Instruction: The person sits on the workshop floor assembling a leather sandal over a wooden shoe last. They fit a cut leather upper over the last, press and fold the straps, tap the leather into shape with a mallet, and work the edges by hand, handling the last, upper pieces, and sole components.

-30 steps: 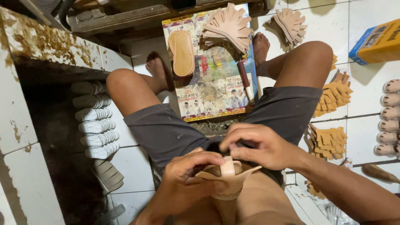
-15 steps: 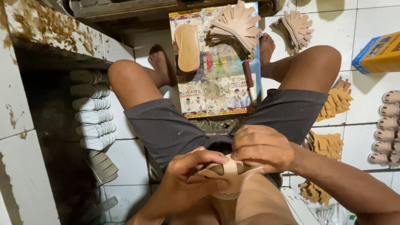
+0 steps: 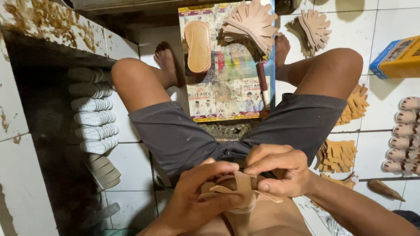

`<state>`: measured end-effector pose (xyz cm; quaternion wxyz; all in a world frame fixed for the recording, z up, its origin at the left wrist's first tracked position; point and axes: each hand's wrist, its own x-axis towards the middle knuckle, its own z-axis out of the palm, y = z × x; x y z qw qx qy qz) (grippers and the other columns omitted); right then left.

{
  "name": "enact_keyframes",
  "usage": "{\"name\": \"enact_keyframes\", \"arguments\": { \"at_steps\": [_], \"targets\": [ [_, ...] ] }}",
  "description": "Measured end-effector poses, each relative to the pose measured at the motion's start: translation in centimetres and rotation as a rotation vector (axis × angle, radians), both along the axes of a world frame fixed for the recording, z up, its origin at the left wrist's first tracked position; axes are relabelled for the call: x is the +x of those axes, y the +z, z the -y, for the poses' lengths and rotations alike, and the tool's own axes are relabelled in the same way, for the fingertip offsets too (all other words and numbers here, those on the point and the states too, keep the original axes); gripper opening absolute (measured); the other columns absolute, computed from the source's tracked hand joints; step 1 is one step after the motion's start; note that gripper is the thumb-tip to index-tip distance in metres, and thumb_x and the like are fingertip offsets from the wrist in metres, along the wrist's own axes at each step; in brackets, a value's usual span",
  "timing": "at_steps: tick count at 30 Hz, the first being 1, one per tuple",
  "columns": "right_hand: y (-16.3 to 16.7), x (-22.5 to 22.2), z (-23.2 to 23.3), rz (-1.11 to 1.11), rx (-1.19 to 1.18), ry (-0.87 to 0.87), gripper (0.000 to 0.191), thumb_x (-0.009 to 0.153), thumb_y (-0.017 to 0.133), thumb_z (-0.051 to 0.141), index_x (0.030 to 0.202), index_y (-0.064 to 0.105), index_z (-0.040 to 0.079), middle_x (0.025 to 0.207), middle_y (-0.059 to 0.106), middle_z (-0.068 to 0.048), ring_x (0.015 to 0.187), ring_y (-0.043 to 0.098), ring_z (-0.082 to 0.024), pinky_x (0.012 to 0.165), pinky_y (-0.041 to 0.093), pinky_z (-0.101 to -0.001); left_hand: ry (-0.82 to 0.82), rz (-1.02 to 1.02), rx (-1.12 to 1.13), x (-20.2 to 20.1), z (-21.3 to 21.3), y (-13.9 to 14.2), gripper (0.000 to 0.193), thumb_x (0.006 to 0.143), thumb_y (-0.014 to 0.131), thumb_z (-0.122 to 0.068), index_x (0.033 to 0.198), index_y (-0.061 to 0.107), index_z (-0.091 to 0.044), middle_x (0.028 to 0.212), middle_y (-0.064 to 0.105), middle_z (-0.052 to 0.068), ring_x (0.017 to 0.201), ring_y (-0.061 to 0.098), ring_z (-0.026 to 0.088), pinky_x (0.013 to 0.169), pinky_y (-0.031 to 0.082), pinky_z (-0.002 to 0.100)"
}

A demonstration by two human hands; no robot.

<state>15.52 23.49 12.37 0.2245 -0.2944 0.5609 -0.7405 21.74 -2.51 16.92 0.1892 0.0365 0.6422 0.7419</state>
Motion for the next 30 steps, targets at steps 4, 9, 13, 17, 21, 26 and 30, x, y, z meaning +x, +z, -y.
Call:
{"name": "enact_keyframes", "arguments": {
  "at_steps": [4, 9, 13, 17, 21, 26, 30],
  "targets": [
    [0.2, 1.2, 0.1, 0.029, -0.028, -0.065, 0.026, 0.093, 0.078, 0.009, 0.112, 0.075, -0.008, 0.101, 0.073, -0.020, 0.090, 0.073, -0.031, 0.083, 0.061, -0.0428, 0.045, -0.306, -0.127, 0.0, -0.4, 0.1, 0.039, 0.085, 0.088, -0.013, 0.118, 0.070, -0.003, 0.113, 0.075, 0.009, 0.090, 0.071, 0.022, 0.079, 0.055, 0.032],
    [1.4, 2.1, 0.1, -0.093, -0.046, -0.101, 0.026, 0.094, 0.079, 0.010, 0.111, 0.074, -0.008, 0.100, 0.073, -0.018, 0.088, 0.072, -0.031, 0.080, 0.061, -0.0442, 0.106, -0.759, -0.209, 0.1, -0.6, 0.5, 0.034, 0.078, 0.087, -0.010, 0.109, 0.074, -0.008, 0.114, 0.071, 0.014, 0.104, 0.077, 0.035, 0.088, 0.062, 0.040],
    [2.2, 2.3, 0.4, -0.184, -0.052, -0.102, 0.023, 0.095, 0.079, 0.011, 0.110, 0.073, -0.006, 0.101, 0.073, -0.016, 0.087, 0.073, -0.031, 0.080, 0.062, -0.0458, 0.034, -0.529, -0.064, 0.6, 0.0, 1.2, 0.044, 0.087, 0.090, -0.012, 0.124, 0.070, -0.002, 0.128, 0.072, 0.009, 0.115, 0.076, 0.031, 0.105, 0.061, 0.045],
    [2.5, 1.9, 0.9, -0.164, -0.068, -0.037, 0.023, 0.095, 0.078, 0.013, 0.107, 0.072, -0.006, 0.098, 0.071, -0.015, 0.084, 0.069, -0.029, 0.077, 0.060, -0.0440, -0.033, -0.190, 0.036, 0.7, 0.6, 1.9, 0.040, 0.083, 0.088, -0.008, 0.118, 0.070, -0.002, 0.124, 0.073, 0.012, 0.118, 0.071, 0.031, 0.107, 0.056, 0.045],
    [2.7, 2.0, 1.2, -0.141, -0.071, -0.015, 0.022, 0.097, 0.079, 0.015, 0.107, 0.072, -0.004, 0.099, 0.070, -0.013, 0.087, 0.069, -0.028, 0.079, 0.061, -0.0421, -0.123, -0.170, 0.020, 0.0, 1.2, 2.7, 0.037, 0.083, 0.088, -0.009, 0.115, 0.069, -0.003, 0.127, 0.070, 0.013, 0.128, 0.068, 0.031, 0.109, 0.053, 0.041],
    [2.1, 2.3, 1.3, 0.038, -0.009, 0.097, 0.031, 0.095, 0.073, 0.028, 0.100, 0.070, -0.002, 0.096, 0.064, -0.012, 0.085, 0.062, -0.024, 0.075, 0.053, -0.0360, -0.231, 0.083, 0.059, -1.0, 1.5, 3.4, 0.029, 0.087, 0.085, -0.013, 0.110, 0.070, -0.004, 0.126, 0.070, 0.009, 0.110, 0.064, 0.022, 0.098, 0.051, 0.036],
    [0.6, 1.9, 0.9, 0.153, 0.044, 0.151, 0.034, 0.091, 0.073, 0.032, 0.097, 0.066, -0.001, 0.093, 0.061, -0.009, 0.083, 0.055, -0.019, 0.073, 0.047, -0.0319, -0.236, 0.404, 0.205, -1.1, 1.6, 3.2, 0.032, 0.088, 0.083, -0.011, 0.115, 0.066, -0.005, 0.113, 0.061, 0.005, 0.105, 0.062, 0.013, 0.091, 0.053, 0.029]
  ]
}}
